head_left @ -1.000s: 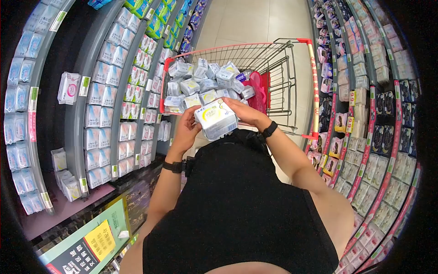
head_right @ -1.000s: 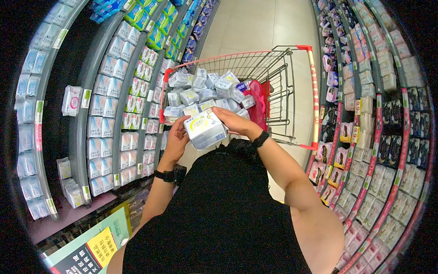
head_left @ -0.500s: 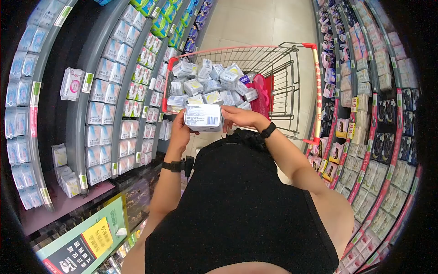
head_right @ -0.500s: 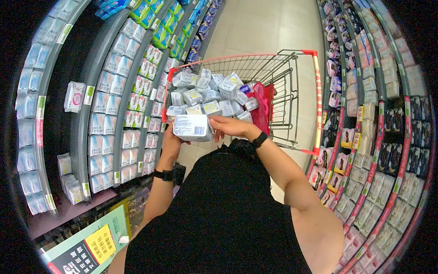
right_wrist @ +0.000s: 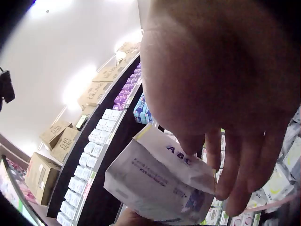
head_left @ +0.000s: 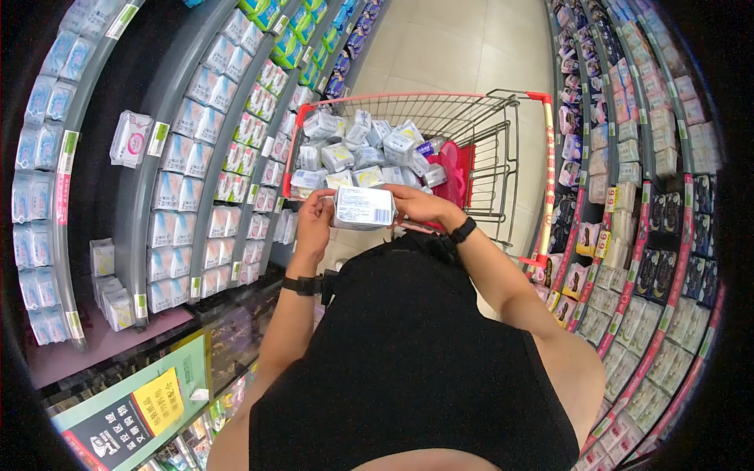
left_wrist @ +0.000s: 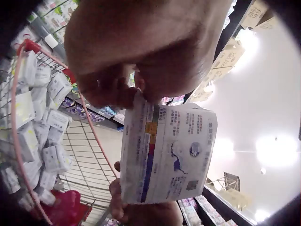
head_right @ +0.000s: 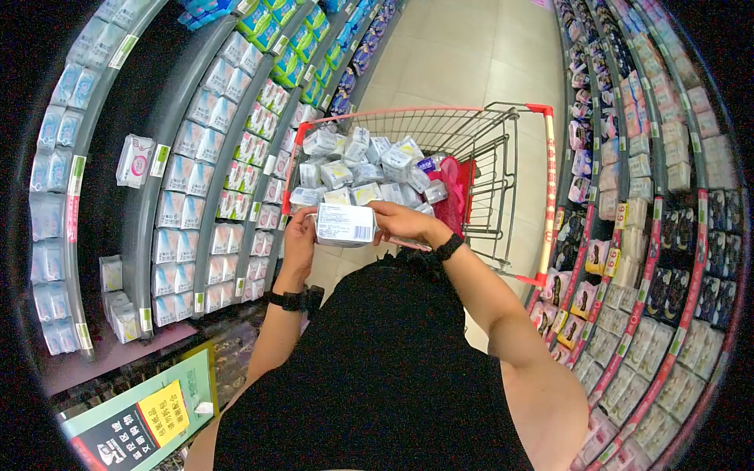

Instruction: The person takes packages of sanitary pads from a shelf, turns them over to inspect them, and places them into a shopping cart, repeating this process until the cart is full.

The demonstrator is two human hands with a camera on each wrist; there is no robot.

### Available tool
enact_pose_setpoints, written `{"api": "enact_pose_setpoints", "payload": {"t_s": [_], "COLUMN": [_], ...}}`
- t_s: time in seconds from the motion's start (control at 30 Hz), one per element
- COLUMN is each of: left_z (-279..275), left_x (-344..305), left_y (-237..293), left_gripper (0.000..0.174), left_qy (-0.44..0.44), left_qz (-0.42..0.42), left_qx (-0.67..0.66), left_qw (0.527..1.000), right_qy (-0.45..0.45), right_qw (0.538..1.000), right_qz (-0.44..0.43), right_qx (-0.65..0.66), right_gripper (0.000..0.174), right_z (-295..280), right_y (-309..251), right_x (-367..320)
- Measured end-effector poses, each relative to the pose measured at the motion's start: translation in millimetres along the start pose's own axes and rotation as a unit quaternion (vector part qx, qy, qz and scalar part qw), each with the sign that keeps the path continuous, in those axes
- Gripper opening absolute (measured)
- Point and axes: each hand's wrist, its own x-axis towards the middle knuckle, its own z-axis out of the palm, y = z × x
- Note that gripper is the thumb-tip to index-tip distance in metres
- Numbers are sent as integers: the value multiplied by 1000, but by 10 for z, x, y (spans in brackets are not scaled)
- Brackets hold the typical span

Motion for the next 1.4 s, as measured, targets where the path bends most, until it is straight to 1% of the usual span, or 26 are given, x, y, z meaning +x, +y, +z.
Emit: {"api": "enact_pose_setpoints", "payload": {"t_s": [0.03, 0.13, 0.23, 0.27, 0.37, 0.4, 0.5, 0.53, 0.57, 0.6, 0.67, 0.73, 0.77, 0.8, 0.83, 0.9, 1.0, 1.07, 1.17, 1.2, 1.23, 1.3, 1.33, 1.37, 1.4], "left_z": [-4, -62, -52, -9, 129, 159, 258, 301, 349, 403, 521, 652, 690, 704, 726, 839, 1043, 1156, 1225, 1199, 1157, 991, 917, 849, 778], "left_x": [25, 133, 224, 226, 236, 242, 230, 219, 215, 197, 257, 317, 366, 427, 478, 538, 588, 608, 699, 712, 750, 841, 821, 842, 891], "left_y": [5, -84, -77, -40, 31, 28, -6, -12, -13, -12, -56, -59, -91, -148, -194, -220, -288, -357, -474, -513, -522, -492, -419, -415, -405], "left_gripper": [22, 21, 21, 19, 21, 23, 31, 33, 36, 38, 39, 39, 38, 38, 37, 35, 34, 34, 38, 44, 45, 47, 48, 44, 41], "left_qy": [3, 22, 29, 30, 6, -10, -57, -74, -93, -107, -141, -166, -197, -227, -256, -273, -291, -307, -345, -325, -330, -327, -329, -318, -329], "left_qz": [11, 27, 18, 4, -24, -39, -83, -95, -107, -108, -123, -140, -139, -138, -136, -160, -182, -192, -241, -236, -236, -236, -222, -203, -183], "left_qx": [2, -57, -96, -108, -110, -104, -80, -68, -55, -32, 6, 38, 51, 64, 76, 104, 144, 166, 118, 95, 101, 107, 104, 122, 114], "left_qw": [1000, 998, 995, 994, 994, 994, 992, 990, 988, 988, 982, 975, 969, 962, 954, 943, 928, 917, 899, 911, 908, 909, 912, 918, 919], "right_qy": [3, 7, 33, 24, 7, 21, 44, 81, 101, 122, 204, 198, 194, 216, 232, 262, 338, 388, 466, 486, 482, 435, 426, 416, 407], "right_qw": [1000, 999, 990, 988, 984, 985, 991, 993, 991, 988, 969, 964, 960, 955, 952, 946, 909, 881, 851, 834, 837, 864, 878, 890, 899], "right_qz": [3, -43, -121, -144, -174, -171, -126, -63, -59, -57, -76, -82, -85, -106, -108, -110, -126, -134, -95, -95, -92, -84, -79, -71, -61], "right_qx": [6, 11, 62, 48, 47, 27, 21, 52, 62, 72, 113, 158, 180, 174, 168, 158, 211, 237, 222, 241, 245, 238, 206, 174, 146], "right_gripper": [47, 45, 46, 48, 48, 48, 47, 46, 46, 46, 44, 48, 51, 49, 48, 47, 34, 30, 34, 39, 44, 47, 45, 44, 43], "right_z": [-16, -87, -77, -87, -139, -150, -243, -194, -197, -213, -169, -170, -150, -120, -103, -54, 57, 126, 185, 249, 295, 409, 426, 424, 456], "right_y": [-29, -116, -185, -237, -261, -264, -125, -248, -181, -86, 135, 248, 286, 369, 421, 522, 676, 655, 921, 997, 1034, 1091, 1113, 1191, 1297], "right_x": [24, -13, -80, -126, -239, -302, -401, -561, -605, -638, -725, -866, -946, -987, -1051, -1179, -1229, -1300, -1171, -1130, -1129, -1217, -1196, -1170, -1158]}}
